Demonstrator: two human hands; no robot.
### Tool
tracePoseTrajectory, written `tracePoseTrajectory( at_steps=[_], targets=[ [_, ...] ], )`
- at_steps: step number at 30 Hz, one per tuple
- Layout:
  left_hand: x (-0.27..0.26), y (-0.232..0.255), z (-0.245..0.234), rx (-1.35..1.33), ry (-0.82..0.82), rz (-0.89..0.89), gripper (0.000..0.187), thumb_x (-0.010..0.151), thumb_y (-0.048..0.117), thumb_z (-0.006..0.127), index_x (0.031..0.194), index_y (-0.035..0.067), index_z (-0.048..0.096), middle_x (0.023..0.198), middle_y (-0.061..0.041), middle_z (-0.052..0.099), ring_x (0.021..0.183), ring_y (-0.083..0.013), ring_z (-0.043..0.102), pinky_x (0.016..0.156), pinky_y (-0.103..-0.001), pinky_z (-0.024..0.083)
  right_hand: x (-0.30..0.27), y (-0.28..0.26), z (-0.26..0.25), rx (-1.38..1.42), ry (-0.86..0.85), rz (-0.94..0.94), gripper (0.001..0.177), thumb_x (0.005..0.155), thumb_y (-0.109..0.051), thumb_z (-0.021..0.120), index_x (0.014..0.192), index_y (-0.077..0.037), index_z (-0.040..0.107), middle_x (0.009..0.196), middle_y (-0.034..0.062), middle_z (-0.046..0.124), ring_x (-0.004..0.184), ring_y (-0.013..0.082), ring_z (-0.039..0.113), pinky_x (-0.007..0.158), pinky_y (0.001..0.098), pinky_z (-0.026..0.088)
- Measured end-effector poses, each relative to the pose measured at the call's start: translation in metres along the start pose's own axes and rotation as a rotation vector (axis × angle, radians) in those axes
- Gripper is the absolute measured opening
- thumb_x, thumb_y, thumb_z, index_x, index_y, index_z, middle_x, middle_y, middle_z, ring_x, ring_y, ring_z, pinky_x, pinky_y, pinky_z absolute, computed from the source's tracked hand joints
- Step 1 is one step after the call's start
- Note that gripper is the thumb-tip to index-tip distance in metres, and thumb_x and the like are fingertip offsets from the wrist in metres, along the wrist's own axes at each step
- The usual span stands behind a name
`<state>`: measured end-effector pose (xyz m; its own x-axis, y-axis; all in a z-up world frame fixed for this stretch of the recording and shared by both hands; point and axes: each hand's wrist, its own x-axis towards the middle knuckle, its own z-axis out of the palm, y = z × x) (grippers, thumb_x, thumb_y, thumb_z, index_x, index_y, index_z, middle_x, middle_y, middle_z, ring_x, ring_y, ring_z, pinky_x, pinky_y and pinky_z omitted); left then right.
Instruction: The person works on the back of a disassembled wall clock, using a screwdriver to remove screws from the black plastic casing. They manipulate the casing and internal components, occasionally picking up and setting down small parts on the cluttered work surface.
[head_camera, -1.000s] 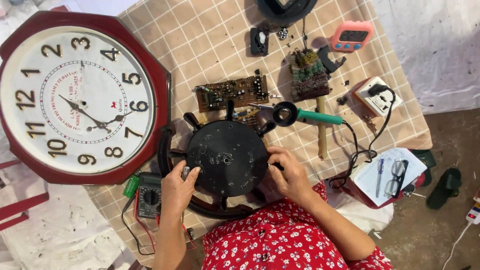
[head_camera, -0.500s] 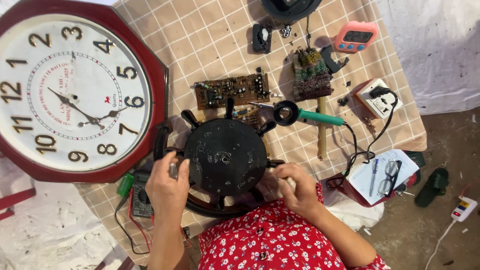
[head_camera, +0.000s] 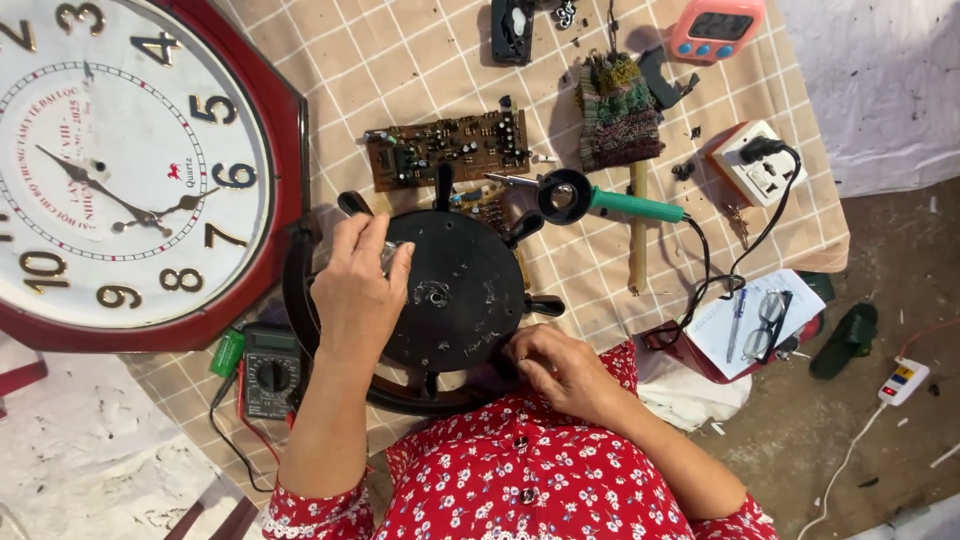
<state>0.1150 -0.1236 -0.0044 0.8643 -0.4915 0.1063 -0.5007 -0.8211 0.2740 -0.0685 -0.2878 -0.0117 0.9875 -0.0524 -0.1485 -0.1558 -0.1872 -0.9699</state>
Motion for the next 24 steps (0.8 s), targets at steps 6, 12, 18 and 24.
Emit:
tracePoseTrajectory(
  at_steps=[6, 12, 18, 24],
  targets=[
    [0.002, -0.003, 0.002, -0.002, -0.051, -0.053, 0.035, 0.075, 0.036, 0.063, 0.104, 0.017, 0.061, 0.093, 0.001, 0.051, 0.069, -0.0244, 0.062, 0.052, -0.034, 0.053, 0.003, -0.005, -0.005, -0.028, 0.030, 0.035, 0.008, 0.081, -0.012, 0.053, 0.083, -0.005, 0.056, 0.079, 0.0142, 0.063, 0.068, 0.0339, 0.062, 0.056, 0.0394, 0.049],
    [0.006, -0.008, 0.010, -0.048, -0.046, -0.103, 0.034, 0.074, 0.036, 0.065, 0.103, 0.019, 0.061, 0.090, 0.002, 0.050, 0.068, -0.0243, 0.062, 0.052, -0.035, 0.053, 0.001, 0.005, -0.003, -0.075, 0.086, 0.067, 0.008, 0.080, -0.013, 0.055, 0.083, -0.008, 0.059, 0.075, 0.0110, 0.064, 0.066, 0.0301, 0.063, 0.055, 0.0357, 0.050],
    [0.010, -0.004, -0.001, -0.199, 0.040, -0.071, 0.025, 0.076, 0.027, 0.065, 0.097, 0.014, 0.062, 0.085, -0.001, 0.049, 0.068, -0.0273, 0.060, 0.055, -0.035, 0.051, 0.010, -0.017, -0.014, -0.237, 0.156, -0.006, 0.010, 0.075, -0.008, 0.059, 0.085, -0.009, 0.061, 0.064, 0.0087, 0.064, 0.056, 0.0273, 0.063, 0.051, 0.0347, 0.050],
    [0.001, 0.011, -0.019, -0.887, 0.082, -0.196, 0.009, 0.080, 0.020, 0.063, 0.085, 0.013, 0.067, 0.063, 0.001, 0.055, 0.053, -0.0113, 0.051, 0.050, -0.023, 0.045, 0.052, 0.003, -0.018, -0.299, 0.301, -0.292, 0.008, 0.080, -0.011, 0.055, 0.087, -0.008, 0.059, 0.066, 0.0079, 0.058, 0.056, 0.0249, 0.057, 0.054, 0.0316, 0.048]
  ],
)
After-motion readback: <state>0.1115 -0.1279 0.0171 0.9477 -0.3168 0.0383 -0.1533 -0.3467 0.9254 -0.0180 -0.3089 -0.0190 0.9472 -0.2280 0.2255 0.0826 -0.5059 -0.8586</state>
